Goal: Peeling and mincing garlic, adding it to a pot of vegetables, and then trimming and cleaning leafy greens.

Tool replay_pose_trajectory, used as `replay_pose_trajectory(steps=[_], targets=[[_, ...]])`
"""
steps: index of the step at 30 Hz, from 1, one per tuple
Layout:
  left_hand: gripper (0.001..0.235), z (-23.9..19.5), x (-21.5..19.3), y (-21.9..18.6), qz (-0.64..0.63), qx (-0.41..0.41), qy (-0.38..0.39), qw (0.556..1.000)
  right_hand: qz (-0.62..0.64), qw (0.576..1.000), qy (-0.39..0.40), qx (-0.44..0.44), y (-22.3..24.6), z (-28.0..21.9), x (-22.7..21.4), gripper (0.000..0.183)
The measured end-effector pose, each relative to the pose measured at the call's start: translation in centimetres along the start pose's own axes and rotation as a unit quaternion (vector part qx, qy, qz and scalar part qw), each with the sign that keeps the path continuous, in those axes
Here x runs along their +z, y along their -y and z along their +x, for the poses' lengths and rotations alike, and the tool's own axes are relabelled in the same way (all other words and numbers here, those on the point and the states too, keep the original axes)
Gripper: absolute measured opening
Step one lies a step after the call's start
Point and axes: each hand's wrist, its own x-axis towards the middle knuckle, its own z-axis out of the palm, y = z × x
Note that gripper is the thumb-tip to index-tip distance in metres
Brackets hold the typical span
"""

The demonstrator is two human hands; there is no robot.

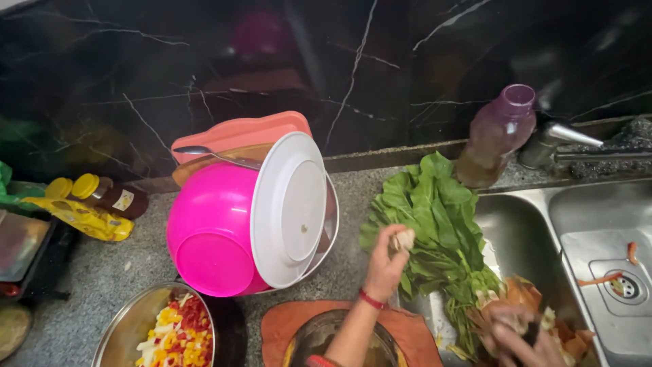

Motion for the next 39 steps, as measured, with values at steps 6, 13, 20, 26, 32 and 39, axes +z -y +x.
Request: replay_pose_trajectory(steps=[6,13,20,26,32,39], targets=[[0.046,-6.8,3.1,-4.2,-0.047,-0.041,0.152,0.986,0.099,0.994,-0.003,0.052,12.3,0.7,11.4,0.038],[0.039,-10.2,2.8,-5.6,-0.048,-0.022,0.111,0.992,0.079,0.987,0.054,0.13,13.4,0.3,13.6,0.024],[0.038,-10.3,0.2,-3.1,-0.357,-0.244,0.077,0.898,0.137,0.969,0.106,0.175,12.3,-0.3,12.9,0.033],[0.053,-0.7,-2.2,-1.9,-0.038,-0.125,0.005,0.991,0.05,0.98,0.136,0.136,8.4,0.6,6.3,0.038],[0.048,12.1,-3.4,2.4,0.421,-0.099,-0.134,0.892,-0.067,0.985,0.148,-0.06,-4.4,1.1,-3.2,0.03],[0.096,12.0,-3.1,4.2,0.42,-0.035,-0.223,0.879,0.04,0.954,0.164,-0.247,-7.9,0.1,-6.8,0.038]])
